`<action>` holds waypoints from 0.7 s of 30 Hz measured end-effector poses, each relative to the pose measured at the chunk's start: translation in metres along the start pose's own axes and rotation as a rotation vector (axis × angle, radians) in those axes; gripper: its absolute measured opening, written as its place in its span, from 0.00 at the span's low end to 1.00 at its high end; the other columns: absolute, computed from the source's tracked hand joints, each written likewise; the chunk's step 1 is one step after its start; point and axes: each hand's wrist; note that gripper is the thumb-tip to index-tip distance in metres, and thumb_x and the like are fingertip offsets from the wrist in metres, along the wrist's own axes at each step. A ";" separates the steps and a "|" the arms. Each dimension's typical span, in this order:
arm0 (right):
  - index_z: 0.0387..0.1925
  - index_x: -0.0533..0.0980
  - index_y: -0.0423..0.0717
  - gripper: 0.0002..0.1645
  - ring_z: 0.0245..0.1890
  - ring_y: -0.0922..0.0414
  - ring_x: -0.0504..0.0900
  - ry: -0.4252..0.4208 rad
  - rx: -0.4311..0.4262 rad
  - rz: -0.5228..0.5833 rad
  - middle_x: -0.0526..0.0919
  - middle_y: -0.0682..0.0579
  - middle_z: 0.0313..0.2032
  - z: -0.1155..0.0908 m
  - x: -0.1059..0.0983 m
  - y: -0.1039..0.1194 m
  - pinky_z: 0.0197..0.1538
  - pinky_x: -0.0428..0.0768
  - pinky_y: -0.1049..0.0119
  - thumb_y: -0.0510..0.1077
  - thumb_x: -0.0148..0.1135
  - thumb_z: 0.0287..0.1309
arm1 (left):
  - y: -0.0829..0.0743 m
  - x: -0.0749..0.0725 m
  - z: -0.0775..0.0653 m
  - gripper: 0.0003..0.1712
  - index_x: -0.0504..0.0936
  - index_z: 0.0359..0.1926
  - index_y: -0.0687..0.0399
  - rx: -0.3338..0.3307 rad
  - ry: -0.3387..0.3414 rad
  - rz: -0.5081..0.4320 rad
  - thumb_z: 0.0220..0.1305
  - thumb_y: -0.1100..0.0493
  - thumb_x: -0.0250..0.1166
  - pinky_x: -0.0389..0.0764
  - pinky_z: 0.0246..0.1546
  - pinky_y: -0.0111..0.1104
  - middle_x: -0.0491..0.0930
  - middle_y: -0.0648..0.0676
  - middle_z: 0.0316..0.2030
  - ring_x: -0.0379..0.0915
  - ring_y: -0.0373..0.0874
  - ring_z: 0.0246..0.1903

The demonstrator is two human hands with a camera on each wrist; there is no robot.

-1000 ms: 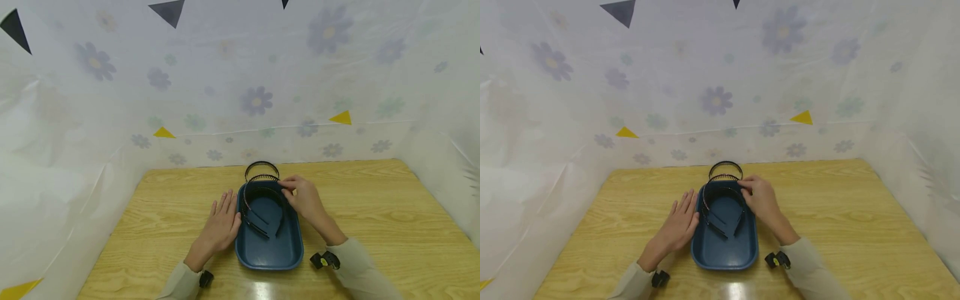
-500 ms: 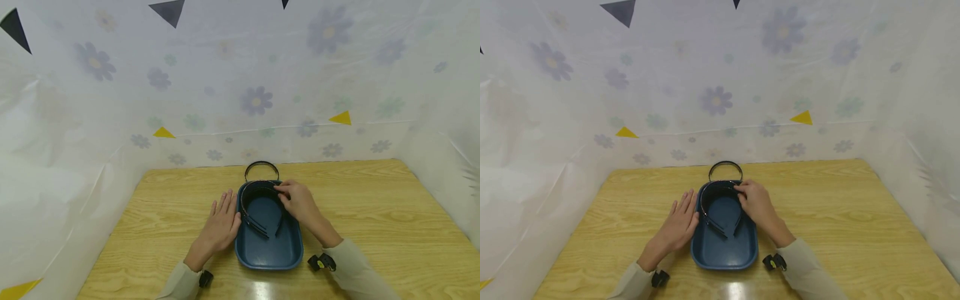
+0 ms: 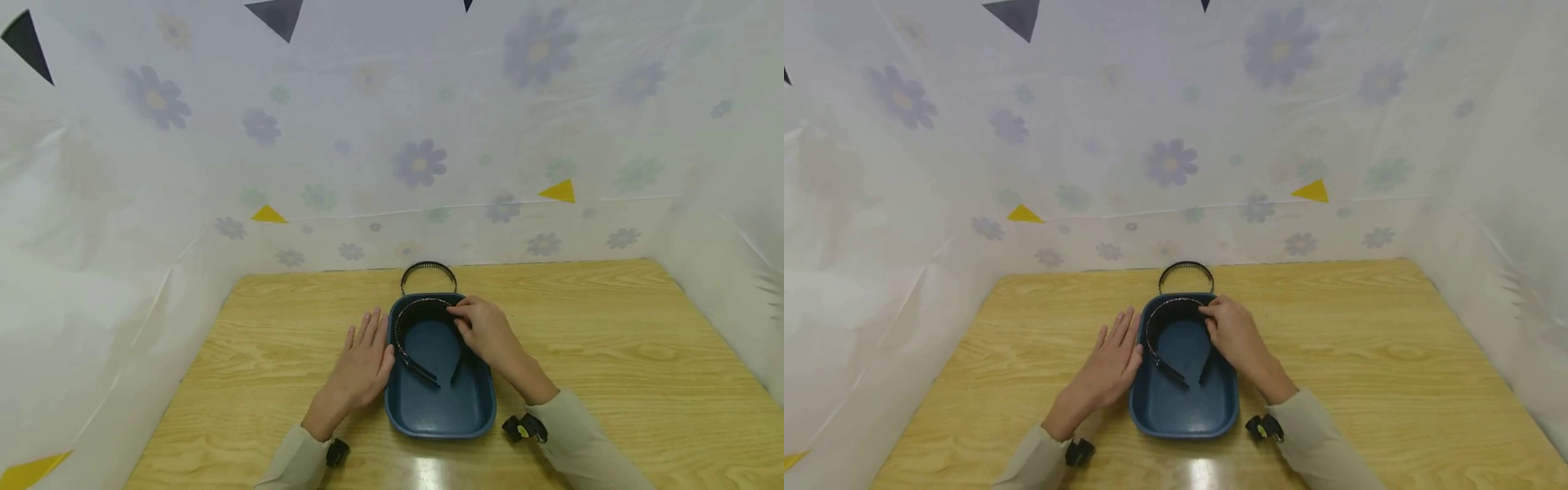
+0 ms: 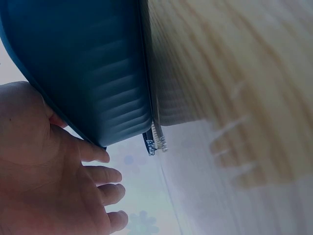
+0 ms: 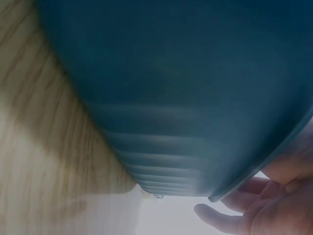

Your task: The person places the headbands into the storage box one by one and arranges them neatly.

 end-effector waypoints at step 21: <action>0.48 0.86 0.35 0.14 0.33 0.52 0.83 0.012 -0.023 -0.031 0.84 0.42 0.43 -0.001 0.006 0.000 0.31 0.79 0.63 0.30 0.70 0.60 | 0.000 0.000 0.001 0.35 0.50 0.81 0.64 -0.003 0.000 -0.002 0.83 0.50 0.40 0.45 0.75 0.58 0.44 0.64 0.80 0.40 0.60 0.79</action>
Point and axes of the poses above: each hand's wrist, its own z-axis towards the middle knuckle, its own x-axis out of the palm, y = z × x
